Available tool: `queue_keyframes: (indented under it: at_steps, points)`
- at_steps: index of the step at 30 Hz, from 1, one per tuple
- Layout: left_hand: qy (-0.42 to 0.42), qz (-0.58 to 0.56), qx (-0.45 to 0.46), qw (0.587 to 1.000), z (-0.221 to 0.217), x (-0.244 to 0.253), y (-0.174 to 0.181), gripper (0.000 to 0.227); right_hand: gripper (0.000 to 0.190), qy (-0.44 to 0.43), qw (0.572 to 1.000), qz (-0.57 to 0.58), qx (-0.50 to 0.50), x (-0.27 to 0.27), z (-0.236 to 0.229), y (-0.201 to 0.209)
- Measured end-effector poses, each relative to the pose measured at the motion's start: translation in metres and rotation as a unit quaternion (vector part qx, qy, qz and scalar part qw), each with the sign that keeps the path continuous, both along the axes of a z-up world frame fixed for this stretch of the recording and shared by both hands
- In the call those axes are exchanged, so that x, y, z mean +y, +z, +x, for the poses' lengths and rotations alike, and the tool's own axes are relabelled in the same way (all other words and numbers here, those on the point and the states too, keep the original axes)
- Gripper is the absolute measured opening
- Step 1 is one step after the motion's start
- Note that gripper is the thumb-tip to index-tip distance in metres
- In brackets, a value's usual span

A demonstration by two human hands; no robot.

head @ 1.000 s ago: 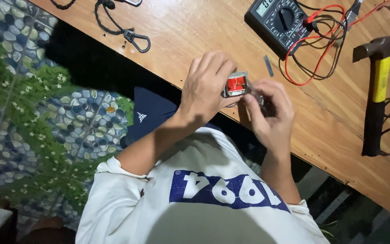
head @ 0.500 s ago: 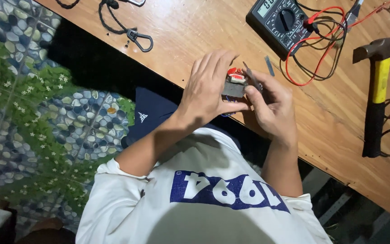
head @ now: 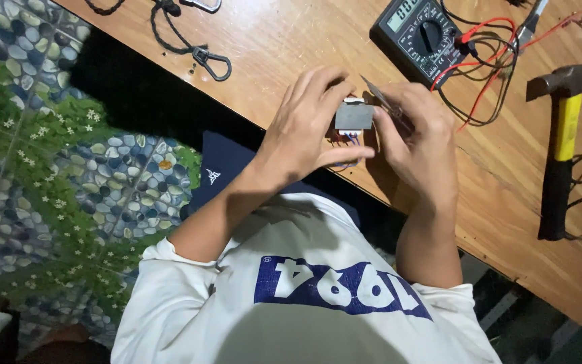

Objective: Repairing a small electrical transformer by prying the casing with a screwdriver and tapping it with a hammer.

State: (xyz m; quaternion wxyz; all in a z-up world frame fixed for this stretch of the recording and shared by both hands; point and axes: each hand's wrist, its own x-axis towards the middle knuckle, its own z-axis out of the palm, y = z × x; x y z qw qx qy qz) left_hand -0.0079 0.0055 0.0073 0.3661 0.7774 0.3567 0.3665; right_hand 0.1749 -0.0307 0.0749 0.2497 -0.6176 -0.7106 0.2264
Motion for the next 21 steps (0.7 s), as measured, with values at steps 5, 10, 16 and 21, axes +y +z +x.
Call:
queue_keyframes:
  at_steps: [5, 10, 16, 21]
  points:
    - [-0.033, -0.008, -0.001, 0.999, -0.01, 0.007, 0.0, 0.088, 0.023, 0.003, 0.999, -0.02, 0.041, -0.006, 0.002, 0.017]
    - [-0.065, -0.031, 0.022, 0.997, -0.022, 0.015, 0.001, 0.099, 0.028, 0.064, 0.996, -0.054, 0.006, -0.005, 0.007, 0.038]
    - [-0.109, -0.033, 0.038, 0.993, -0.027, 0.016, 0.012, 0.078, 0.046, 0.137, 0.975, -0.065, -0.164, 0.0, 0.019, 0.043]
    - [-0.076, -0.002, 0.078, 0.994, -0.022, 0.01, 0.004, 0.089, 0.044, 0.153, 0.935, -0.056, -0.316, 0.009, 0.014, 0.055]
